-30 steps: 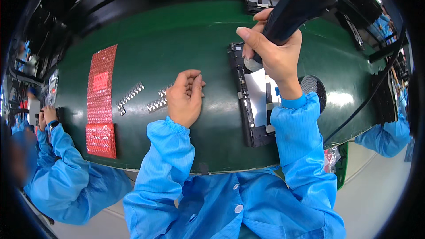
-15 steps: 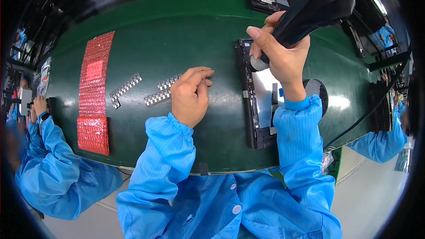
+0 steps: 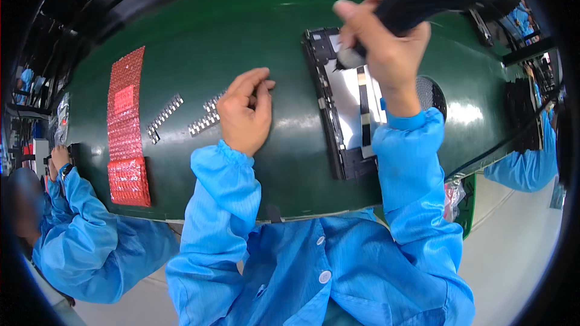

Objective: Assembling components and using an electric screwdriver to secure parts of an electronic screen device on a factory assembly line.

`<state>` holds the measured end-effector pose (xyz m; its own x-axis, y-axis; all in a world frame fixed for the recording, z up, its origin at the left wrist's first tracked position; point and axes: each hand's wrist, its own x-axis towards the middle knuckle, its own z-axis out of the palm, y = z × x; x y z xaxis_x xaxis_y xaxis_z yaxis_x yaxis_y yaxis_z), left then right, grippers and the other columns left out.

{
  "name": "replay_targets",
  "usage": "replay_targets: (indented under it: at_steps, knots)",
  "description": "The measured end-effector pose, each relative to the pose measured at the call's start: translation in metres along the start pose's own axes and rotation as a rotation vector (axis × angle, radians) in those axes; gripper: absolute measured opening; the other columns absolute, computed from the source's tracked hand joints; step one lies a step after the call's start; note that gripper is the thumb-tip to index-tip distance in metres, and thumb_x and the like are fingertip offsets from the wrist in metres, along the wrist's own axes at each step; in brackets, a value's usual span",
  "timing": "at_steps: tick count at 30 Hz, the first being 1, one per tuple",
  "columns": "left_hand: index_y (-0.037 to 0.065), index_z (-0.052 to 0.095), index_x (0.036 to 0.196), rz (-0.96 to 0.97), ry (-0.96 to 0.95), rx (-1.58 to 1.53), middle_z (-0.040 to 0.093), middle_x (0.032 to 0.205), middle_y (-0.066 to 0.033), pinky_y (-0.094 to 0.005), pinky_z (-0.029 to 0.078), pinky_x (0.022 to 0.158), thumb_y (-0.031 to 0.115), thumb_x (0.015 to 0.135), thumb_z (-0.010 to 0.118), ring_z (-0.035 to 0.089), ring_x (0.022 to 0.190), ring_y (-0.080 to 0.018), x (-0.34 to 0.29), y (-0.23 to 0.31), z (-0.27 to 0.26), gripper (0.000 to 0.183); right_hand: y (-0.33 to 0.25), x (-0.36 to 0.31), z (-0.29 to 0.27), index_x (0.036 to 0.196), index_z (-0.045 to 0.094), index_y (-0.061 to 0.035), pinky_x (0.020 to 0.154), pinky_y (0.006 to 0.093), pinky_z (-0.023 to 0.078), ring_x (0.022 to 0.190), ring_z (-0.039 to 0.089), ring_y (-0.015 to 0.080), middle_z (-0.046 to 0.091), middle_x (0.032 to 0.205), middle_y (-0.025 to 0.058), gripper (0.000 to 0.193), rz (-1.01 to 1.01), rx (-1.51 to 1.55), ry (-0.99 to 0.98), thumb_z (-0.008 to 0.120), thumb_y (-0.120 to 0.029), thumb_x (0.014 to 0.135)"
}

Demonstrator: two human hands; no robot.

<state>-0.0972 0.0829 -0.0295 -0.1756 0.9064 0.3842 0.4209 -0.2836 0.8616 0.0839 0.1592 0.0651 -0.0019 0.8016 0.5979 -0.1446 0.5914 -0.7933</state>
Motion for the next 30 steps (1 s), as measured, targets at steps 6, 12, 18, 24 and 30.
replay_targets:
  at_steps: [6, 12, 18, 24, 30]
  knots:
    - [-0.003, 0.062, 0.109, 0.388, -0.017, 0.214, 0.063, 0.110, -0.0168, -0.0335, 0.051, 0.083, 0.004, 0.081, 0.065, 0.064, 0.096, -0.0270, -0.021, 0.026, 0.017, 0.029, -0.023, -0.013, -0.079, 0.097, 0.057, -0.0006, 0.052, 0.0246, 0.045, 0.051, 0.058, 0.0127, 0.060, 0.059, 0.0059, 0.024, -0.094, -0.056, 0.222, 0.070, -0.001, 0.077]
    - [-0.006, 0.057, 0.113, 0.686, -0.502, 0.240, 0.057, 0.121, -0.0189, -0.0446, 0.037, 0.102, 0.019, 0.072, 0.074, 0.052, 0.118, -0.0310, -0.077, 0.083, 0.070, 0.051, -0.019, -0.022, -0.112, 0.099, 0.056, 0.0007, 0.052, 0.0310, 0.048, 0.050, 0.057, 0.0169, 0.060, 0.062, 0.0088, 0.029, -0.084, -0.029, 0.328, 0.072, 0.001, 0.075]
    - [-0.006, 0.060, 0.110, 0.524, -0.474, 0.454, 0.057, 0.122, -0.0192, -0.0430, 0.038, 0.102, 0.014, 0.071, 0.073, 0.051, 0.121, -0.0293, -0.081, 0.078, 0.047, 0.046, -0.021, -0.030, -0.118, 0.099, 0.055, 0.0003, 0.052, 0.0305, 0.048, 0.050, 0.057, 0.0161, 0.060, 0.064, 0.0075, 0.029, -0.036, -0.069, 0.347, 0.071, 0.003, 0.075]
    - [-0.008, 0.061, 0.106, 0.417, -0.295, 0.604, 0.060, 0.115, -0.0215, -0.0473, 0.044, 0.096, 0.010, 0.068, 0.077, 0.056, 0.113, -0.0340, -0.057, 0.063, 0.012, 0.046, -0.026, -0.038, -0.115, 0.100, 0.054, 0.0005, 0.050, 0.0247, 0.046, 0.051, 0.056, 0.0127, 0.059, 0.062, 0.0051, 0.030, -0.033, -0.090, 0.311, 0.070, 0.005, 0.076]
    - [-0.007, 0.058, 0.107, 0.444, -0.276, 0.725, 0.061, 0.110, -0.0228, -0.0454, 0.046, 0.092, 0.012, 0.074, 0.073, 0.057, 0.108, -0.0384, 0.025, 0.032, -0.027, 0.041, -0.029, -0.044, -0.105, 0.098, 0.054, 0.0013, 0.046, 0.0220, 0.042, 0.049, 0.054, 0.0095, 0.058, 0.062, 0.0034, 0.030, 0.086, 0.000, 0.238, 0.070, 0.008, 0.074]
